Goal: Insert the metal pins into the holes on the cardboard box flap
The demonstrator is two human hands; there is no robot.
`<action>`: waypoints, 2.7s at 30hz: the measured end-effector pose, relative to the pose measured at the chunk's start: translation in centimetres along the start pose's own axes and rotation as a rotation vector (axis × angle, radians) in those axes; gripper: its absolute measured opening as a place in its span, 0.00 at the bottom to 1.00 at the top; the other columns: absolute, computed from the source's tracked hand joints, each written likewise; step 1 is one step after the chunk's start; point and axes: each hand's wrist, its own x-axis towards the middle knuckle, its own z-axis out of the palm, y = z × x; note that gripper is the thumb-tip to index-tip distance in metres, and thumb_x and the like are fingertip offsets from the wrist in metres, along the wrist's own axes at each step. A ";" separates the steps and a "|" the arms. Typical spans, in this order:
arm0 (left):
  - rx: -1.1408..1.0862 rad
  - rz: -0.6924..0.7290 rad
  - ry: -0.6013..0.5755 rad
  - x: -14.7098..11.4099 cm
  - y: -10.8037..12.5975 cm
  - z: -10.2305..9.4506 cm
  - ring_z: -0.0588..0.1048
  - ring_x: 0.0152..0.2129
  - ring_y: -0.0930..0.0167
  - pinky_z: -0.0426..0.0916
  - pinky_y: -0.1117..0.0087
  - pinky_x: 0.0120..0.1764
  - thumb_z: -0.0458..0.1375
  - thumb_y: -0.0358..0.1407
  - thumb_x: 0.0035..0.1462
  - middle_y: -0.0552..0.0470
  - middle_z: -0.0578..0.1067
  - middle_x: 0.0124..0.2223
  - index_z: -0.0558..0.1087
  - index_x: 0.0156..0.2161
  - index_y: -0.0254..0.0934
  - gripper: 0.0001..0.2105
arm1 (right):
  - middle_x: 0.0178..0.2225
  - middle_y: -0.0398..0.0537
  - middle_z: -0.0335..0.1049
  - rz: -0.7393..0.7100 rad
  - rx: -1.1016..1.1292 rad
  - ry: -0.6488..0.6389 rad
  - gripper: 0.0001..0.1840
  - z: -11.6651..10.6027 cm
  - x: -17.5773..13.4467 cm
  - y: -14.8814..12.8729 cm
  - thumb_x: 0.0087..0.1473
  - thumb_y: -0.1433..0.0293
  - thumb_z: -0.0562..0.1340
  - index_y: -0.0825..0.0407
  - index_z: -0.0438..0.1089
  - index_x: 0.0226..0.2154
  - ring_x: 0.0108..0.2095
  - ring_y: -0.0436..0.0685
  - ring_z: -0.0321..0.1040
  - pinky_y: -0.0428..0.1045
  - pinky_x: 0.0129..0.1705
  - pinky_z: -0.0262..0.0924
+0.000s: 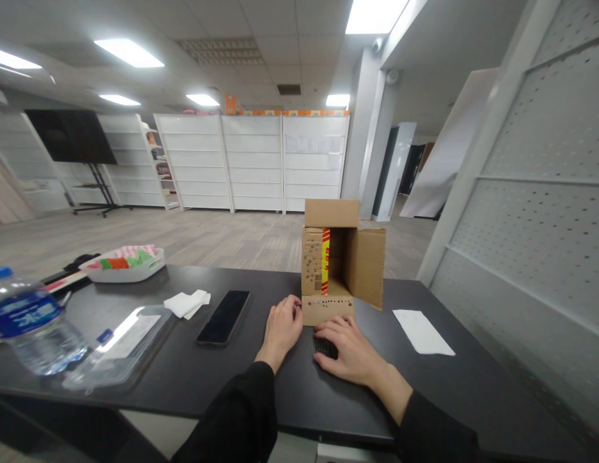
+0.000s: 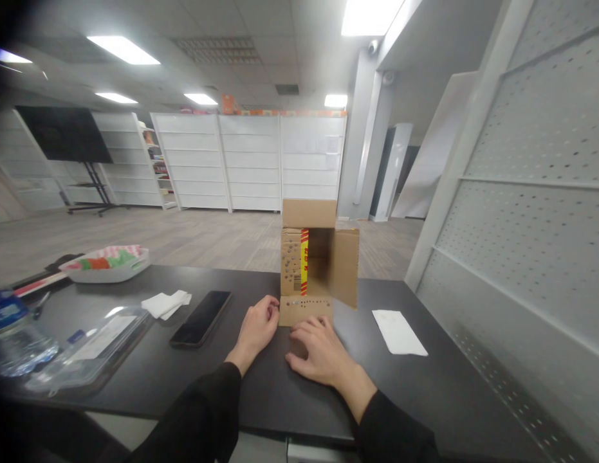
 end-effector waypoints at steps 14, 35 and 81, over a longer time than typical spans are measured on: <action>-0.033 0.001 0.009 0.0 -0.2 0.2 0.74 0.32 0.70 0.60 0.69 0.38 0.50 0.29 0.60 0.51 0.78 0.36 0.69 0.39 0.39 0.06 | 0.42 0.48 0.78 -0.008 -0.027 -0.031 0.10 0.2 0.6 0.0 0.55 0.65 0.64 0.50 0.76 0.40 0.46 0.60 0.66 0.57 0.51 0.49; -0.027 -0.006 0.008 0.1 0.0 0.0 0.75 0.32 0.70 0.61 0.70 0.37 0.50 0.29 0.60 0.52 0.78 0.37 0.69 0.39 0.39 0.07 | 0.40 0.48 0.79 -0.036 -0.038 0.002 0.09 0.4 0.7 -0.1 0.53 0.71 0.61 0.50 0.76 0.37 0.43 0.60 0.67 0.57 0.50 0.50; -0.044 -0.027 0.006 0.1 0.2 -0.3 0.75 0.33 0.70 0.62 0.70 0.37 0.50 0.28 0.60 0.50 0.78 0.37 0.70 0.39 0.38 0.08 | 0.37 0.52 0.76 0.242 0.336 0.554 0.16 1.8 4.8 4.4 0.66 0.61 0.51 0.51 0.71 0.38 0.39 0.59 0.72 0.53 0.44 0.64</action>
